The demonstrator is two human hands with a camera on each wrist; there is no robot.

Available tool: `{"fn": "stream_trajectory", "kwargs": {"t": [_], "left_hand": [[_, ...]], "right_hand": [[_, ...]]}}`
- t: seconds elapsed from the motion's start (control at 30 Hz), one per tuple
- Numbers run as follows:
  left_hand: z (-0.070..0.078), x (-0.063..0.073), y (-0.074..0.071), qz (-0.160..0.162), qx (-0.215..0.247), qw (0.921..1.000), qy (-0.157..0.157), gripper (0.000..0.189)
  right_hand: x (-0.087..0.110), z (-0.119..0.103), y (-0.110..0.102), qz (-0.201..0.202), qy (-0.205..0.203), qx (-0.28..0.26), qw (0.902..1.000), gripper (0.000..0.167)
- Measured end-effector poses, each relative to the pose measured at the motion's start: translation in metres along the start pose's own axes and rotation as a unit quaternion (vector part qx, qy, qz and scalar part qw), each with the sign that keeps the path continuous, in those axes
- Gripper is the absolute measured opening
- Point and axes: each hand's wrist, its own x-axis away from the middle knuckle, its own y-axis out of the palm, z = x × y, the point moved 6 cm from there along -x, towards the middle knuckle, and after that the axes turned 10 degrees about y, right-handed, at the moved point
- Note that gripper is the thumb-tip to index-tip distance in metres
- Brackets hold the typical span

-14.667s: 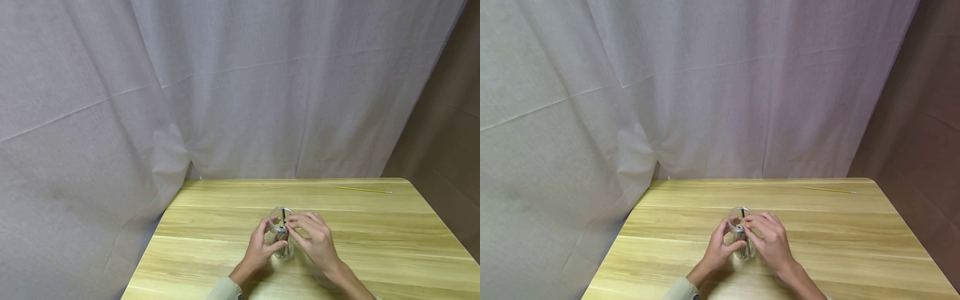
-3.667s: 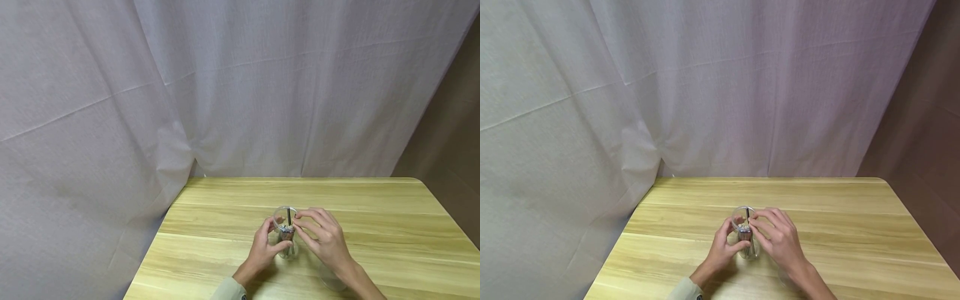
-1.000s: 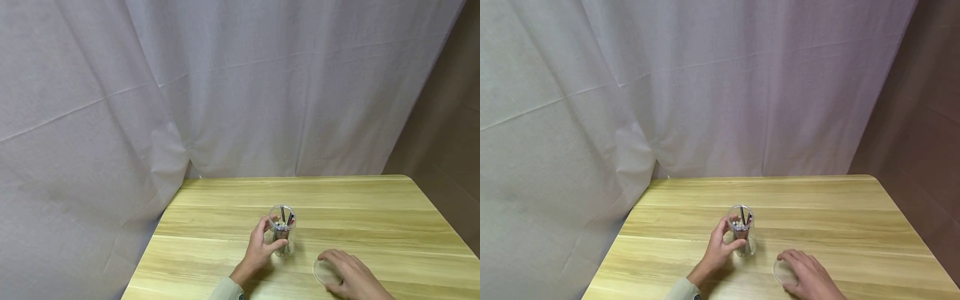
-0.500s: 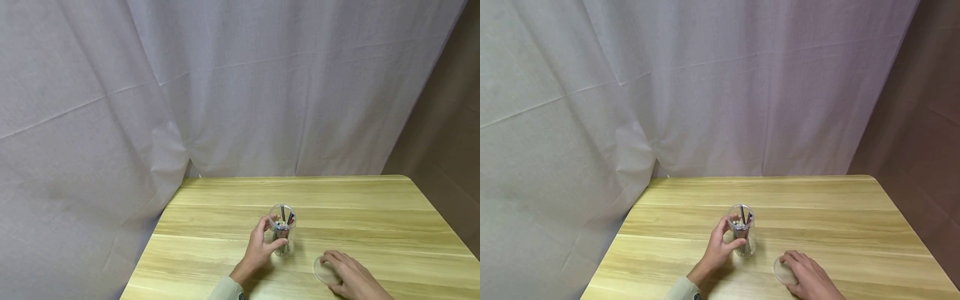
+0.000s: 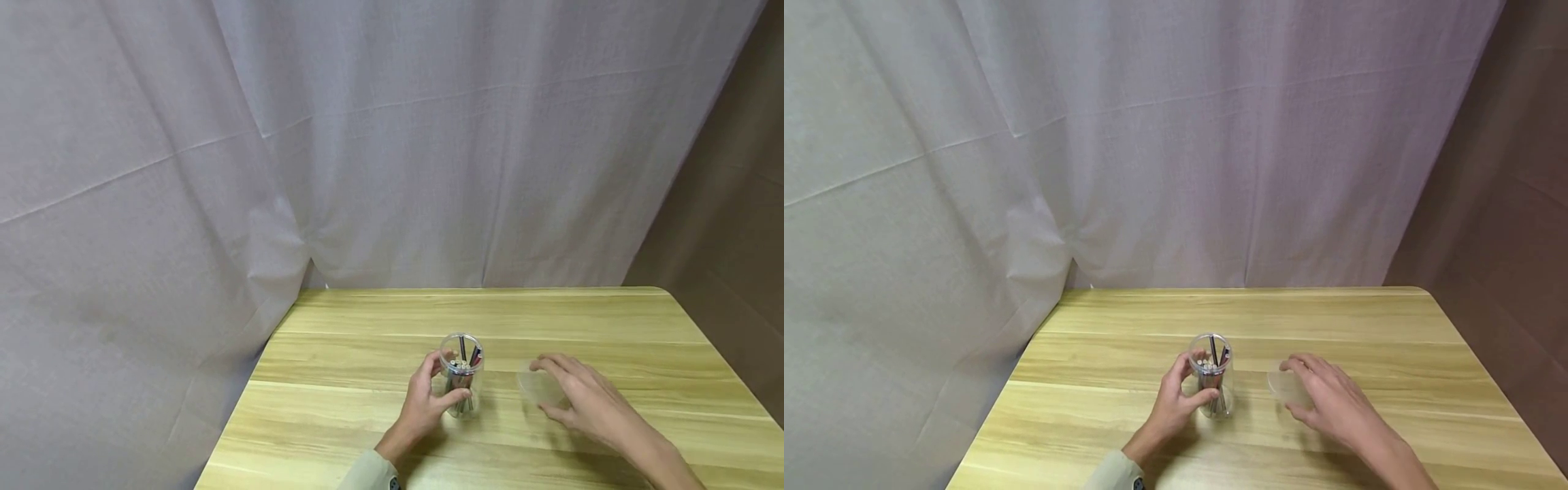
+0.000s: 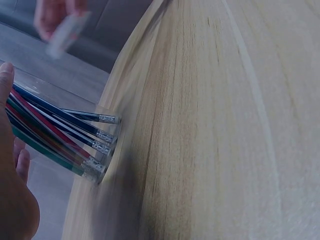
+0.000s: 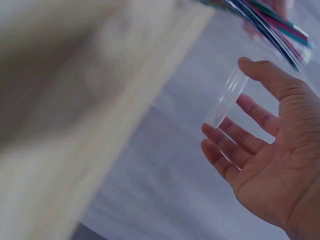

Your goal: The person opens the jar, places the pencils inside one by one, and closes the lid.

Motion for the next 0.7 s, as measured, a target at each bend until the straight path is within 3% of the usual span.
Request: {"fn": "stream_trajectory", "kwargs": {"t": [0.13, 0.3, 0.47, 0.7], "left_hand": [[0.000, 0.000, 0.000, -0.001, 0.000, 1.0000, 0.005, 0.075], [0.000, 0.000, 0.000, 0.000, -0.004, 0.9999, 0.013, 0.075], [0.002, -0.001, 0.000, 0.001, -0.011, 0.9994, 0.033, 0.072], [0.002, -0.002, 0.001, -0.002, 0.000, 0.9985, 0.055, 0.073]], "right_hand": [[-0.031, -0.011, -0.025, 0.022, -0.018, -0.016, 0.9995, 0.066], [-0.060, -0.035, -0.042, 0.022, -0.045, -0.070, 0.9963, 0.064], [-0.078, -0.062, -0.040, -0.001, -0.072, -0.102, 0.9921, 0.061], [-0.088, -0.089, -0.022, -0.031, -0.115, -0.101, 0.9877, 0.056]]}}
